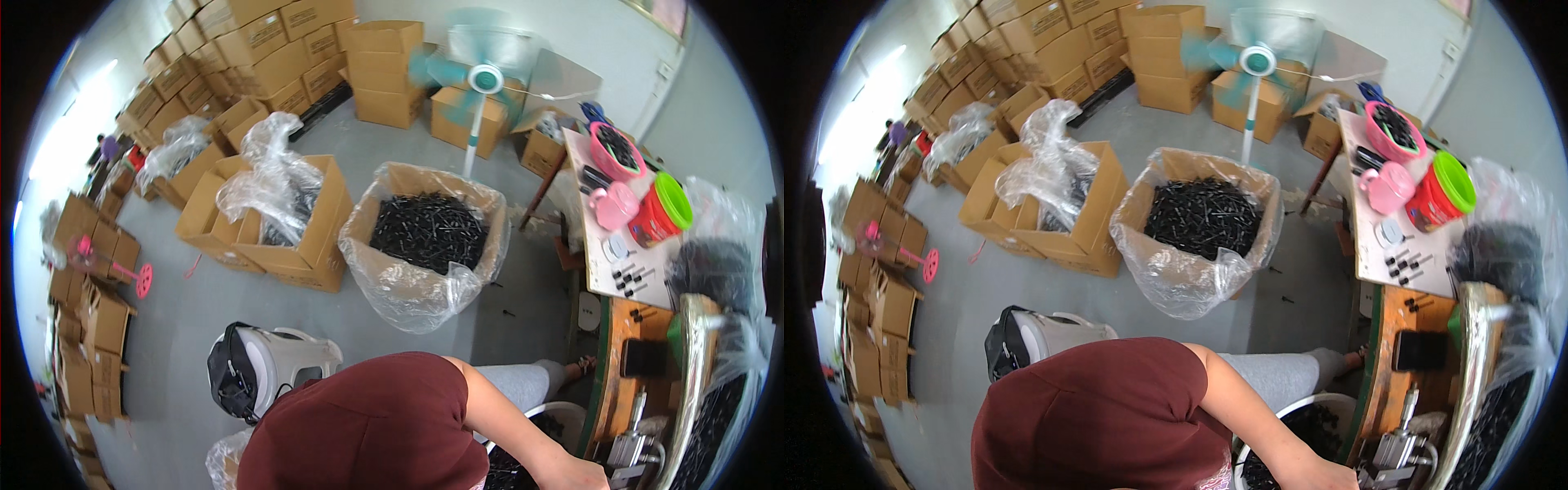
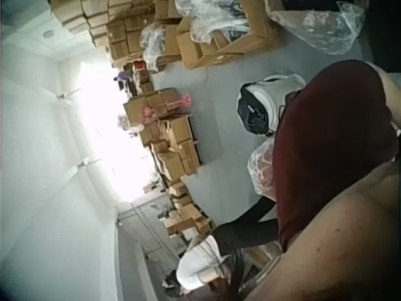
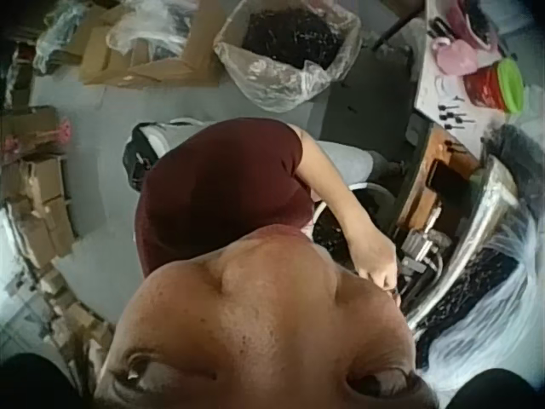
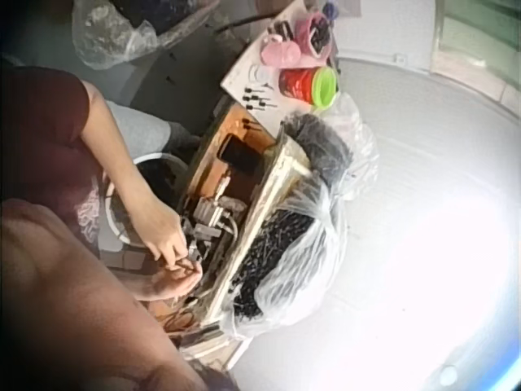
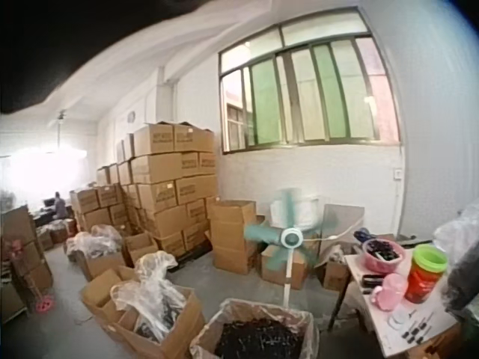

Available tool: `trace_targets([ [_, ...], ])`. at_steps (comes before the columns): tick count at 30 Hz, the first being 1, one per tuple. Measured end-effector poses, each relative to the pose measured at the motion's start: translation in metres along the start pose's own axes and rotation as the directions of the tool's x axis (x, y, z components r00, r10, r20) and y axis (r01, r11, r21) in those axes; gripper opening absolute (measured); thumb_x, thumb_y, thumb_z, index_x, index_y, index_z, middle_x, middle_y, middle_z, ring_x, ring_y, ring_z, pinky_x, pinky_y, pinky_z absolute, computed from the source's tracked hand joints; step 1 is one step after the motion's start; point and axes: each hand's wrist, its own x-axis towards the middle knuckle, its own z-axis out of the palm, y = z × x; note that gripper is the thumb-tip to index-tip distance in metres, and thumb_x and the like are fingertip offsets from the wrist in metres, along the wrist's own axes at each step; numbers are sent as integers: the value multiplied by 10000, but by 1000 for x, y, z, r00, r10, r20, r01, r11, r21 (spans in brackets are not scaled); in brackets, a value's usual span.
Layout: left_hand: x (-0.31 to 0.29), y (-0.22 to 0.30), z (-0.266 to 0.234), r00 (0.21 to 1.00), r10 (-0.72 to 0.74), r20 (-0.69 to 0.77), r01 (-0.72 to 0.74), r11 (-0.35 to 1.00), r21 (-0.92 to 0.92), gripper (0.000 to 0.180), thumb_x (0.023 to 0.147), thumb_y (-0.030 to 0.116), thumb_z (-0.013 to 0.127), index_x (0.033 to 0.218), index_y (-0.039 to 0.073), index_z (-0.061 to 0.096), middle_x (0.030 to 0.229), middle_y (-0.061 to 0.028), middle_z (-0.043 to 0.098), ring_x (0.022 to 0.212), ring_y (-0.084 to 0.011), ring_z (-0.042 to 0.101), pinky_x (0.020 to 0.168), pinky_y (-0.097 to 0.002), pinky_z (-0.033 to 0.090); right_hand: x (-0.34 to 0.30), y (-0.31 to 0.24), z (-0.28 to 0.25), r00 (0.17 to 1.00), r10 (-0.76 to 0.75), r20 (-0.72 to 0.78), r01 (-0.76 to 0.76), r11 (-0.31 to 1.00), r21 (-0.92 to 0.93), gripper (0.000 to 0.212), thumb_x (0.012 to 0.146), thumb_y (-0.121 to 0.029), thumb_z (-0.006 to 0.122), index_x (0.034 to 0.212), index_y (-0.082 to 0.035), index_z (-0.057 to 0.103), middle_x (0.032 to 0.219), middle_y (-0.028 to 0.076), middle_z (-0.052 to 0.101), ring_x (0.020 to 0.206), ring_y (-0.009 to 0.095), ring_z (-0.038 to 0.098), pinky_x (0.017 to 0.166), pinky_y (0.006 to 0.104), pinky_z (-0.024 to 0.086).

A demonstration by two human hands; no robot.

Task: Manually assemble small plastic and wire components using a pneumatic jig.

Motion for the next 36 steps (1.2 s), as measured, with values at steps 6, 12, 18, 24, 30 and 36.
trace_targets([
  [6,2,20,-38,990,-140,-12,138,986,-90,237,908,316,620,946,87,667,967,-55,641,839,-258,634,663,-363,513,7,-24,43,990,13,140,-25,997,78,309,1018,-265,492,971,9,626,807,100,645,672,175,611,591,268,480],
  [12,0,20,-34,997,41,-69,-38,999,34,245,920,307,617,1041,107,693,1156,-26,657,943,-244,640,724,-356,530,11,-17,28,968,-78,237,59,995,86,282,1013,-256,542,970,9,629,832,93,656,674,147,606,573,242,466],
  [18,-6,22,-44,996,67,51,-67,998,1,245,934,285,619,1075,97,688,1255,-40,639,972,-258,634,759,-368,537,-11,-14,32,984,167,68,-180,921,344,102,987,-90,582,1016,-1,623,900,102,674,691,165,620,583,259,494],
  [24,4,21,-29,986,117,122,-102,987,-121,219,953,261,606,1078,99,685,1259,-37,639,972,-265,630,763,-372,536,-31,-3,0,987,144,-66,-114,934,338,120,981,-77,585,1055,12,614,923,119,684,737,189,653,631,278,543],
  [30,-4,19,-5,987,87,134,-73,991,-108,225,944,252,619,1074,78,681,1279,-40,635,980,-263,640,760,-361,541,-26,-1,-33,984,-135,120,170,914,-369,288,995,-193,559,1216,-8,549,1035,141,679,709,213,658,625,310,539],
  [36,-4,7,-1,988,120,101,-105,984,-142,226,926,233,643,1068,63,686,1251,-55,650,976,-249,646,740,-358,545,-31,19,-61,989,148,26,-105,803,-587,411,1023,-234,496,1375,-23,473,1349,131,518,924,216,643,746,288,536],
])
